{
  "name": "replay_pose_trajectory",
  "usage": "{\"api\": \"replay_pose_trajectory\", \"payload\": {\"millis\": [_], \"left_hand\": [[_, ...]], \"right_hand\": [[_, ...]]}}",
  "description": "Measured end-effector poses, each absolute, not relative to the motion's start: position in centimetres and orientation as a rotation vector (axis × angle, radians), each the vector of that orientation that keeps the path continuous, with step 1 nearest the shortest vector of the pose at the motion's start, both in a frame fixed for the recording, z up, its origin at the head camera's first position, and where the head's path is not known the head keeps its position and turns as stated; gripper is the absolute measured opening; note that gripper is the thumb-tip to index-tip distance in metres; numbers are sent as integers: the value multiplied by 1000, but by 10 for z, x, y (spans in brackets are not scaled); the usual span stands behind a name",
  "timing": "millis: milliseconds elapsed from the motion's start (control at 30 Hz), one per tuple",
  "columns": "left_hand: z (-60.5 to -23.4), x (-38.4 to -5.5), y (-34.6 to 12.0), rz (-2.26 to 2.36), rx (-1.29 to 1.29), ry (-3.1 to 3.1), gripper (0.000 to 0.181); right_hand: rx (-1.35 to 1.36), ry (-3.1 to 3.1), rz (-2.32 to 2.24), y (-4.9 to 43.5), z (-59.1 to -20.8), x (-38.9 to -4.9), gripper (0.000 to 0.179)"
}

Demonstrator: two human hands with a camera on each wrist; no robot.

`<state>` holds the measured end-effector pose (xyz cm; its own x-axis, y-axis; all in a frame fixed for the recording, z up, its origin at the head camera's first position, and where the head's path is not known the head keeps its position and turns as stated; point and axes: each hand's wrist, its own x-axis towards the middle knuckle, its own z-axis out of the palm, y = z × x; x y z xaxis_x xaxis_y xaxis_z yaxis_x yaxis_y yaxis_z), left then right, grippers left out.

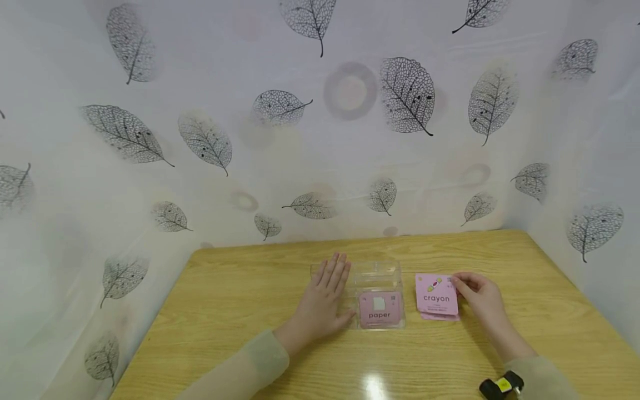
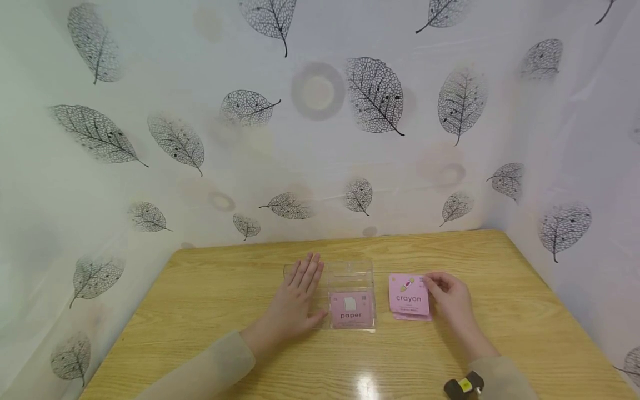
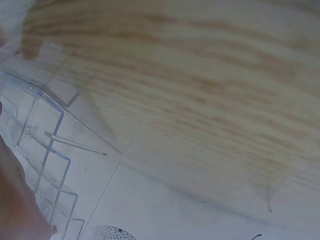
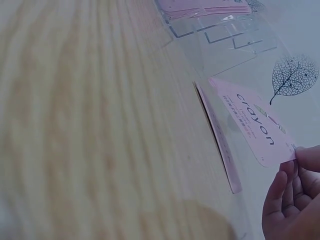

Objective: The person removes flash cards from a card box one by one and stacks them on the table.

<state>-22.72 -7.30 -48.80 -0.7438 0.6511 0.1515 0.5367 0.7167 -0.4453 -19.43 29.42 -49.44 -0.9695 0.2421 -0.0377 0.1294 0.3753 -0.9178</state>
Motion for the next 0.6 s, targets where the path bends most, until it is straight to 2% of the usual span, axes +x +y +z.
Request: {"api": "replay_pose_trajectory", "payload": {"millis": [600], "left_hand": [[-490, -228, -74, 521, -935, -2609, 102]], "right_hand": [[-423, -2577, 1635, 297, -497, -196, 43]]}}
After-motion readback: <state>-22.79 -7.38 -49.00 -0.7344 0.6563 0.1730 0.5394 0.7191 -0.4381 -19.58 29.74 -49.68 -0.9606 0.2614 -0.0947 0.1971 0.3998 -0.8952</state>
